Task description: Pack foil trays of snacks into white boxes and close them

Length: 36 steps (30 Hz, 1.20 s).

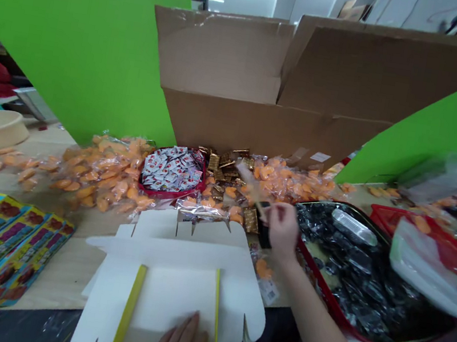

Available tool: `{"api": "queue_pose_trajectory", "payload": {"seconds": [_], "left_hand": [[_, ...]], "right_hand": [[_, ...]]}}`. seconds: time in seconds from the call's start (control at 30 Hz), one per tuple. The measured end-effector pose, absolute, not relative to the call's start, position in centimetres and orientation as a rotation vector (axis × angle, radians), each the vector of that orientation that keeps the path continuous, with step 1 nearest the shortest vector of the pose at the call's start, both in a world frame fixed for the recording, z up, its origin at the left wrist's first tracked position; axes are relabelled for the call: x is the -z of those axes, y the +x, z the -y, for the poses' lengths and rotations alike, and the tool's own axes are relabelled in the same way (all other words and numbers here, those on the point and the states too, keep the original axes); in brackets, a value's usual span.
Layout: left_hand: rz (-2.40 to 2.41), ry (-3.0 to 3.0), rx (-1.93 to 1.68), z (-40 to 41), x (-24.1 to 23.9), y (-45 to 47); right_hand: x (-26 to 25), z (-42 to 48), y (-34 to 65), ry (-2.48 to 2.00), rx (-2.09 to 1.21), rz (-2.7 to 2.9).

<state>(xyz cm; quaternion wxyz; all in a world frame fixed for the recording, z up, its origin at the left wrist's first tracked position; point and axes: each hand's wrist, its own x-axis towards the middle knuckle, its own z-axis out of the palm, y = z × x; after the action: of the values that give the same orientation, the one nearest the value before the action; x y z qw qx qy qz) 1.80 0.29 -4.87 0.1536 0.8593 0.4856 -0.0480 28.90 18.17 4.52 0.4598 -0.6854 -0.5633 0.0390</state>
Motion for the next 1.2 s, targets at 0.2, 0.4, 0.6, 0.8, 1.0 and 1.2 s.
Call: {"api": "queue_pose_trajectory", "payload": {"seconds": [0.2,0.4,0.6,0.8,1.0,1.2], "left_hand": [[-1.430,2.105,-0.650,-0.3,1.7,3.3],[-1.704,1.206,-1.633,-0.4,0.2,0.9],[-1.477,2.320,-0.514,-1.0,0.6,0.0],[-1.386,2.565,-0.038,-2.2,1.2,0.4],[-1.345,2.759,-0.379,-2.4,1.5,-0.9],[-1.301,2.658,-0.605,-2.6,0.9,-1.0]], "right_hand": [[-8.8,-1.6,23.7,-1.065,0.263,1.572],[-1.3,-1.0,17.6,-1.293,-0.049,2.186],[-1.4,-2.6,20.4,-1.325,-0.369,2.379],[-4.0,-10.3,36.0,-2.058,0.098,1.712],[-2.5,-15.6,50.4,-2.336,0.231,1.338],[-0.2,-14.3,52.2,-2.418,0.146,1.385]]}}
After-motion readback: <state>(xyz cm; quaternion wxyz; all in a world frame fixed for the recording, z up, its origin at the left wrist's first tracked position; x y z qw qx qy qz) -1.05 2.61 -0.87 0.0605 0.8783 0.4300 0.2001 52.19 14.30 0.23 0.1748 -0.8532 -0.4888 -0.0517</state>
